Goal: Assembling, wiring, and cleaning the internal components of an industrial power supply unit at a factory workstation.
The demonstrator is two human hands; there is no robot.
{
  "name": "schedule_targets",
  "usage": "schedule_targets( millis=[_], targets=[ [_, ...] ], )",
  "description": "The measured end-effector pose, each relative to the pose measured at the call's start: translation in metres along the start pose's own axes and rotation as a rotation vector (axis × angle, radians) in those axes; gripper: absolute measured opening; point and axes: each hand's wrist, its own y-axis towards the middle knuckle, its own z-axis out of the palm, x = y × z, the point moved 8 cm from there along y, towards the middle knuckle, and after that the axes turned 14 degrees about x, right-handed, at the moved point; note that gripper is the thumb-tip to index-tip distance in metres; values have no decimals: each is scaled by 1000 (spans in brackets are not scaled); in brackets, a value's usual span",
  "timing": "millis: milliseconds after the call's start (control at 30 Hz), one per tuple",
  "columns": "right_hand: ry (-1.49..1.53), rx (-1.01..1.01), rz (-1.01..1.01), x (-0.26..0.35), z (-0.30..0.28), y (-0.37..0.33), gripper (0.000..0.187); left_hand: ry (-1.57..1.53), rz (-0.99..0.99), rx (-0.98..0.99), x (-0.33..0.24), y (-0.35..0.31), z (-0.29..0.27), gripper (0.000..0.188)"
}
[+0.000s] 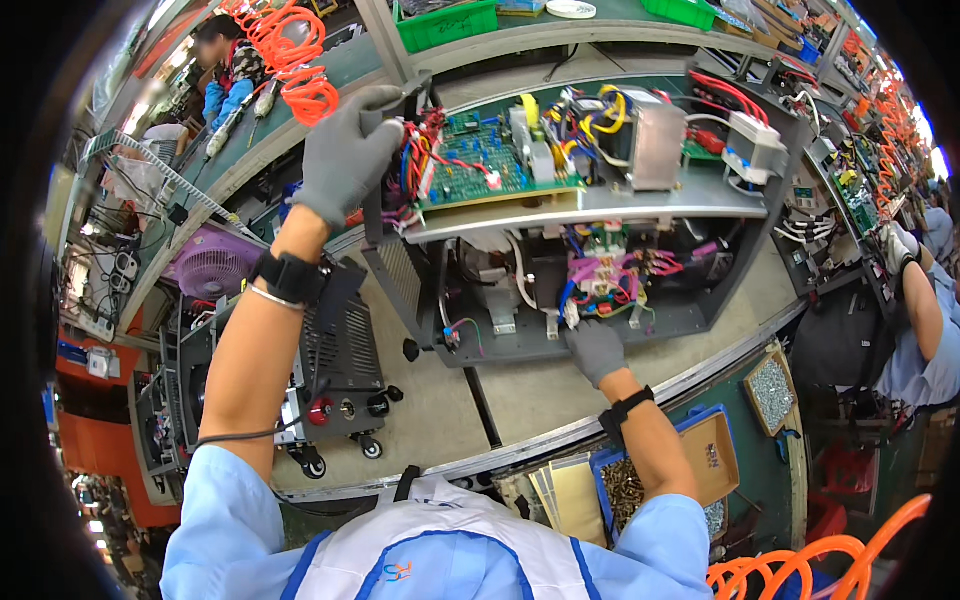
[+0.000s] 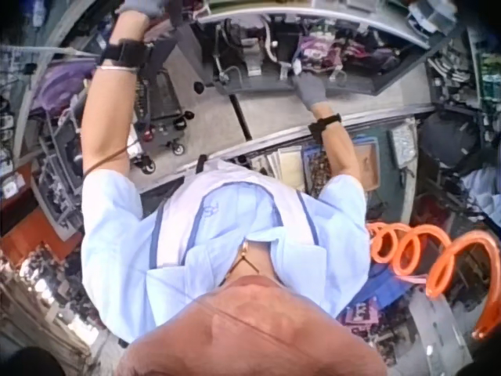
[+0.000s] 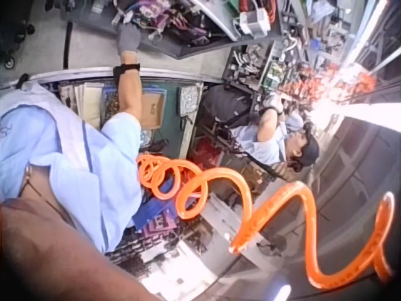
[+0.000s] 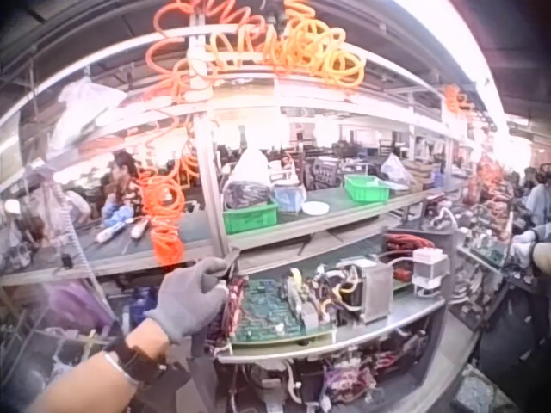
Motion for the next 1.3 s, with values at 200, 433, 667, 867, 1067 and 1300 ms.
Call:
schedule_targets(
  millis=[200, 433, 667, 867, 1067, 1300],
  targets=[
    [15, 121, 45, 16, 3, -59, 17, -137, 178, 13, -34, -9, 2, 33],
    [42, 321, 49, 18, -18, -93, 13, -805, 330, 382, -50, 13, 41, 33],
    [62, 229, 33, 3, -35, -105, 10, -879, 274, 472, -49, 61, 62, 16],
    [59, 112, 59, 0, -47, -103, 9, -980, 177, 448, -39, 99, 80, 23],
    [25, -43, 95, -7, -49, -106, 8, -1009, 189, 494, -43, 118, 98, 21],
    [-4, -233, 91, -4, -69, -107, 8, -993, 190, 472, -44, 128, 101, 24]
  ],
)
